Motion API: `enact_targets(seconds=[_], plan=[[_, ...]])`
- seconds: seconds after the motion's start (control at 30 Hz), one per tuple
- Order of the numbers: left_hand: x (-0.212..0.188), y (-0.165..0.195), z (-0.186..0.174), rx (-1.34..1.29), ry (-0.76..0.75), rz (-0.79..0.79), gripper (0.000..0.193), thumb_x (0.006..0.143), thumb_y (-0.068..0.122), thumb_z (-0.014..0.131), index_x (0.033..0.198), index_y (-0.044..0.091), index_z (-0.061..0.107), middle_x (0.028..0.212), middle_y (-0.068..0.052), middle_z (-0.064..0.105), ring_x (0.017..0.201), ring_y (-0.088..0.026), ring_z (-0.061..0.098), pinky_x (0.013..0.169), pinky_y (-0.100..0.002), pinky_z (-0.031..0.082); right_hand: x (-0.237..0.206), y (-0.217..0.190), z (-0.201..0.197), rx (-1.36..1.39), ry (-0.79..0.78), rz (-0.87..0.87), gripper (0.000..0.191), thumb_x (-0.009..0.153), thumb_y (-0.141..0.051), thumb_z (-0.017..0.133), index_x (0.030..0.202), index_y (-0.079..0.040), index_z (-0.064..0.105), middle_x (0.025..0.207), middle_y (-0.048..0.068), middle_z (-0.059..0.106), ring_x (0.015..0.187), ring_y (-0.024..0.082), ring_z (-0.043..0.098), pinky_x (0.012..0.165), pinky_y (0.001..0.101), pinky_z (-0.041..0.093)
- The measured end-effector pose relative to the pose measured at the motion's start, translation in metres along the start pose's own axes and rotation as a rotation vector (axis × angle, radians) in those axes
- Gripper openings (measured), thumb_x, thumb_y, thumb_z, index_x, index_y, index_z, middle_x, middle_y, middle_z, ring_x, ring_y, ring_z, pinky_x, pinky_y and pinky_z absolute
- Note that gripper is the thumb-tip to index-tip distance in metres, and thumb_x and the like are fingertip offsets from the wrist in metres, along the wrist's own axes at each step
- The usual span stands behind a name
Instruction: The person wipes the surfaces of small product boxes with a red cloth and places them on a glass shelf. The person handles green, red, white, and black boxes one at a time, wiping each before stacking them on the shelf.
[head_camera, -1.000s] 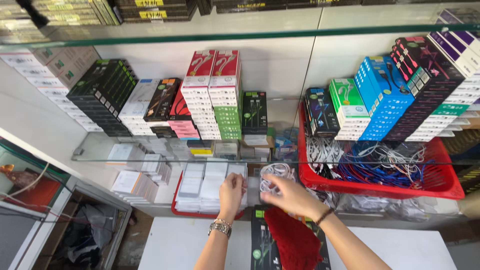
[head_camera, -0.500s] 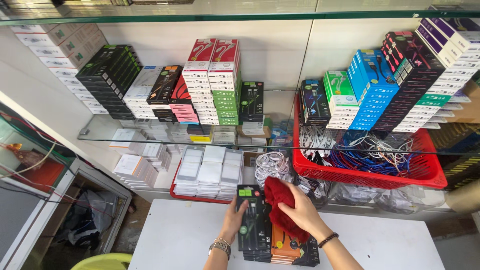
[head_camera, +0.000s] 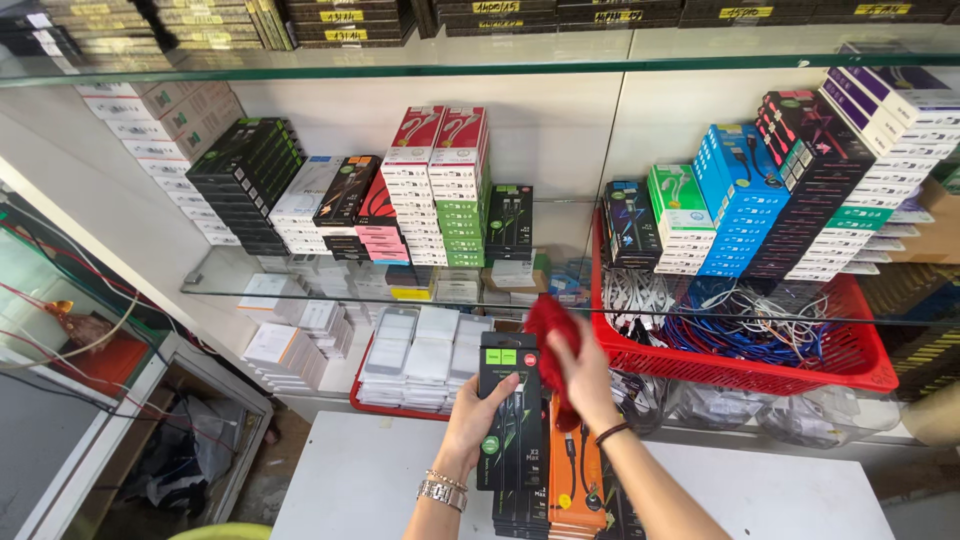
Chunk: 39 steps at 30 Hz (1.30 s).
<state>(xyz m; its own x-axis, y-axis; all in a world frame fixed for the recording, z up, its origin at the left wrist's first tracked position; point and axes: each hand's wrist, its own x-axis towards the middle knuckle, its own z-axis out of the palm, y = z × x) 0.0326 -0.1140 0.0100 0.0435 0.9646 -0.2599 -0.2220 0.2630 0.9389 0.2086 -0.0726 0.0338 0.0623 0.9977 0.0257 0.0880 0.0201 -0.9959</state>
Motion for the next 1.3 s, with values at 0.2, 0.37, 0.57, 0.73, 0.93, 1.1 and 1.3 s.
enact_targets(seconds=[0.2, 0.37, 0.57, 0.73, 0.93, 1.1, 1.3], plan=[[-0.006, 0.024, 0.026, 0.786, 0.198, 0.428, 0.043, 0.089, 0.024, 0.073, 0.128, 0.008, 0.068, 0.072, -0.017, 0.073, 0.063, -0.028, 0.07, 0.065, -0.04, 0.055, 0.014, -0.013, 0.004, 0.436, -0.122, 0.107, 0.067, 0.092, -0.019, 0.068, 0.153, -0.019, 0.04, 0.137, 0.004, 0.06, 0.114, 0.014, 0.063, 0.093, 0.0327, 0.055], [-0.01, 0.03, 0.032, 0.939, 0.211, 0.503, 0.045, 0.088, 0.029, 0.077, 0.127, 0.009, 0.068, 0.061, -0.019, 0.066, 0.052, -0.034, 0.063, 0.059, -0.045, 0.051, 0.01, -0.025, 0.002, 0.579, -0.097, 0.233, 0.068, 0.088, -0.025, 0.074, 0.148, -0.01, 0.047, 0.133, 0.015, 0.064, 0.109, 0.023, 0.067, 0.088, 0.0373, 0.057], [-0.002, 0.028, 0.027, 0.954, 0.206, 0.632, 0.048, 0.08, 0.018, 0.073, 0.127, 0.008, 0.069, 0.067, -0.018, 0.069, 0.057, -0.032, 0.067, 0.06, -0.043, 0.053, 0.002, -0.029, 0.007, 0.374, -0.119, -0.03, 0.069, 0.088, -0.026, 0.076, 0.15, -0.017, 0.046, 0.13, 0.009, 0.064, 0.11, 0.017, 0.064, 0.091, 0.0325, 0.055], [-0.005, 0.024, 0.028, 0.684, 0.147, 0.592, 0.035, 0.088, 0.023, 0.08, 0.116, 0.004, 0.073, 0.084, -0.013, 0.08, 0.075, -0.024, 0.077, 0.066, -0.037, 0.059, 0.026, -0.027, -0.012, 0.652, -0.127, 0.218, 0.069, 0.086, -0.029, 0.077, 0.145, -0.01, 0.046, 0.121, 0.014, 0.064, 0.099, 0.028, 0.064, 0.084, 0.0442, 0.053], [0.019, 0.036, 0.024, -0.156, 0.138, 0.364, 0.029, 0.096, 0.016, 0.071, 0.12, 0.002, 0.071, 0.107, -0.007, 0.077, 0.089, -0.013, 0.074, 0.073, -0.027, 0.061, 0.003, -0.002, 0.007, 0.322, -0.214, -0.007, 0.066, 0.084, -0.031, 0.078, 0.141, -0.011, 0.052, 0.128, 0.009, 0.069, 0.115, 0.021, 0.067, 0.099, 0.0378, 0.054], [0.035, 0.048, -0.006, -0.514, 0.344, 0.384, 0.031, 0.098, 0.018, 0.067, 0.126, 0.005, 0.063, 0.11, -0.009, 0.073, 0.091, -0.023, 0.071, 0.076, -0.041, 0.061, -0.04, -0.002, -0.004, -0.01, -0.214, -0.047, 0.063, 0.086, -0.032, 0.077, 0.14, -0.008, 0.053, 0.126, 0.013, 0.073, 0.115, 0.023, 0.07, 0.101, 0.0352, 0.054], [0.038, 0.018, 0.028, -0.651, 0.086, 0.083, 0.043, 0.101, 0.037, 0.054, 0.138, 0.014, 0.056, 0.131, -0.007, 0.066, 0.12, -0.023, 0.063, 0.1, -0.043, 0.053, -0.036, -0.048, 0.012, -0.427, -0.016, -0.462, 0.067, 0.09, -0.03, 0.072, 0.147, -0.008, 0.046, 0.144, 0.02, 0.052, 0.135, 0.035, 0.049, 0.11, 0.044, 0.038]])
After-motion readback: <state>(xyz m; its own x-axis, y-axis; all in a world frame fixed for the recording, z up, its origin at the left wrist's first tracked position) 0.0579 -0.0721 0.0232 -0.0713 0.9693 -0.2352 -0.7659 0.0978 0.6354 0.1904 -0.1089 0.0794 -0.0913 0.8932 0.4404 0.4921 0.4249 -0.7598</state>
